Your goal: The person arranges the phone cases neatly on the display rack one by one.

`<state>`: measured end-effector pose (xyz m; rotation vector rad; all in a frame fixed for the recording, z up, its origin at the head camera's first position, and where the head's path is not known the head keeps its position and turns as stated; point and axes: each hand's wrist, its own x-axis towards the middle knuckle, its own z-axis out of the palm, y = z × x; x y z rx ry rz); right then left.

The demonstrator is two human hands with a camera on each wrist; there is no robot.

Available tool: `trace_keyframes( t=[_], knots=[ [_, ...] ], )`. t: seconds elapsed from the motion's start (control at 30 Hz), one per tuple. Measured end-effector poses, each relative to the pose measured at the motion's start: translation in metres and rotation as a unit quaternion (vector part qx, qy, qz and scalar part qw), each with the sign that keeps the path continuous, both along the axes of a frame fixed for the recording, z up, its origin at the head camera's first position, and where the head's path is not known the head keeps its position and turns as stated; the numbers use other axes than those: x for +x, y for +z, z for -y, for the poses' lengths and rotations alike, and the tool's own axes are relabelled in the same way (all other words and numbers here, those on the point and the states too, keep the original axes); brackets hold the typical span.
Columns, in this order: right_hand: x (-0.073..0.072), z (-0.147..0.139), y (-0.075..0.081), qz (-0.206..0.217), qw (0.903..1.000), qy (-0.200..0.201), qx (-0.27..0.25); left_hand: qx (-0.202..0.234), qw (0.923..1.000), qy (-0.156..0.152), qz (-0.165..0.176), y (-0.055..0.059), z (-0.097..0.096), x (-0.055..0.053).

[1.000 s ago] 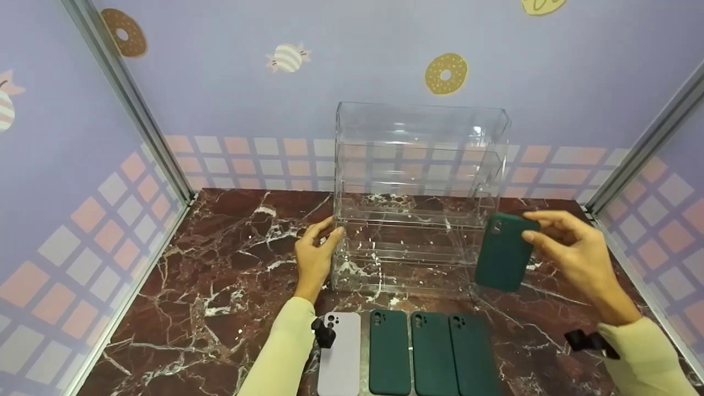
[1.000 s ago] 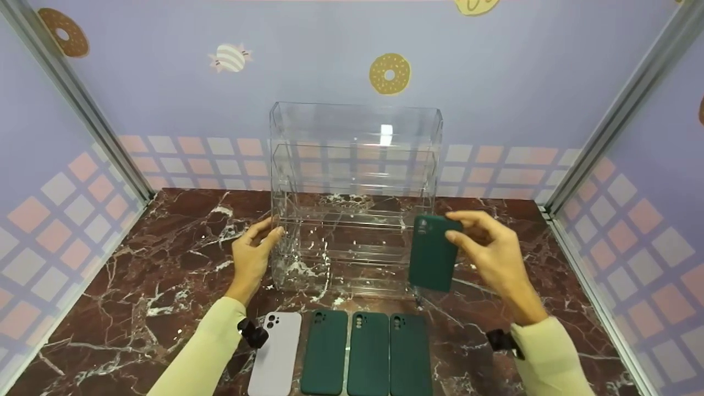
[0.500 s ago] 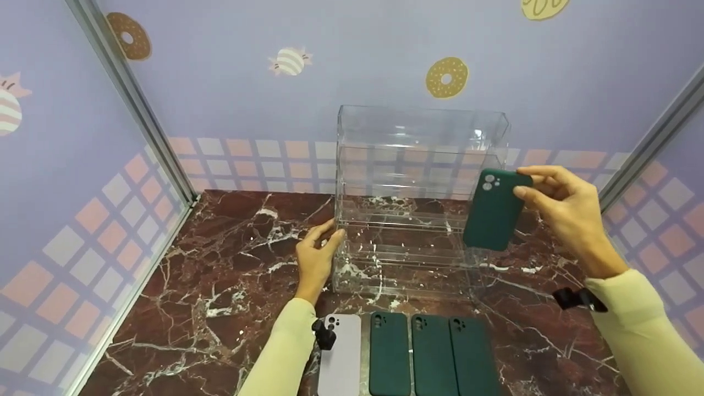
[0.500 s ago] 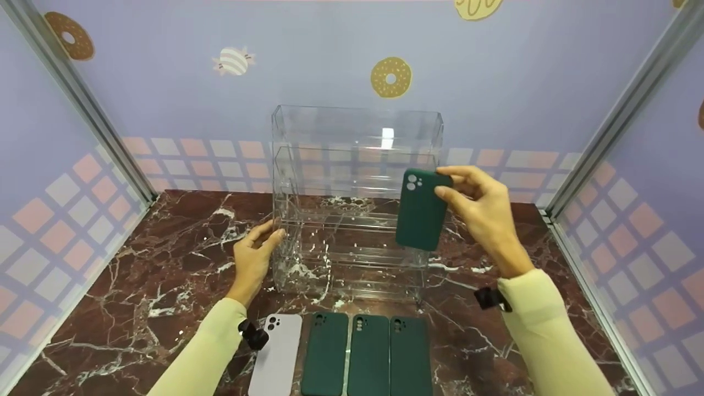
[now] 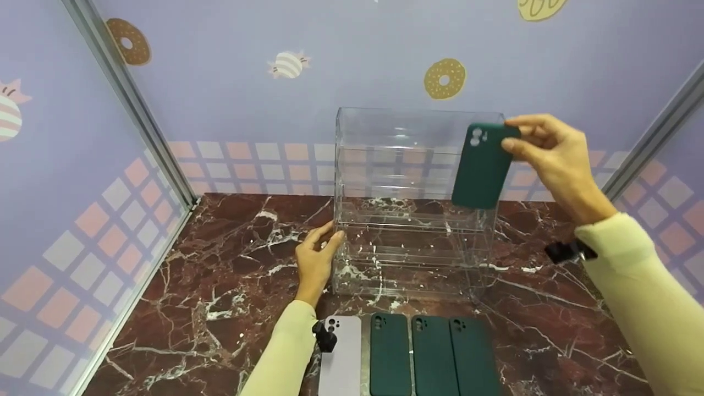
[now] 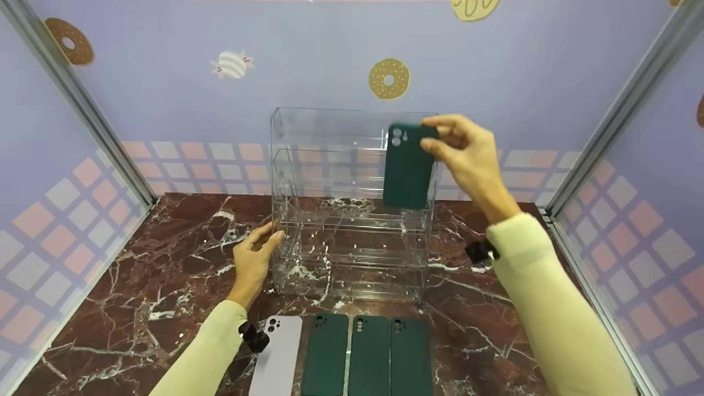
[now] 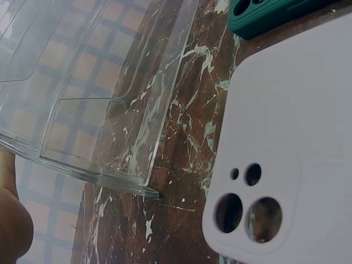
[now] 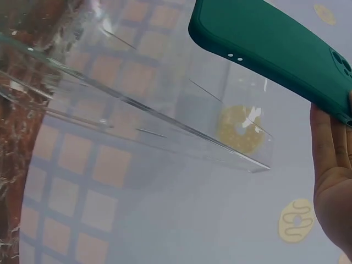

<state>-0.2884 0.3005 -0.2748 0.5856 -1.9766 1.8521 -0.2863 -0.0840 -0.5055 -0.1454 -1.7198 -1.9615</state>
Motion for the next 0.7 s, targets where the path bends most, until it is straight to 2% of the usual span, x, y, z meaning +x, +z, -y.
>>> trace_keyframes(
  t=[0.1,0.23,0.47,0.7],
  knots=[
    [-0.01,0.003,0.012,0.0,0.9991,0.015,-0.04,0.008,1.0,0.001,-0.001,-0.001,0.0,0.0],
    [-0.022,0.006,0.027,0.004,0.9979,0.016,-0.062,0.007,1.0,0.002,0.003,0.001,-0.003,-0.001],
    [-0.043,0.02,0.05,0.001,0.9973,0.022,-0.071,-0.011,0.9997,0.02,0.009,0.003,-0.002,-0.001],
    [-0.062,0.034,0.06,-0.021,0.9982,0.026,-0.05,-0.01,0.999,0.028,0.034,0.003,-0.005,0.0]
  ],
)
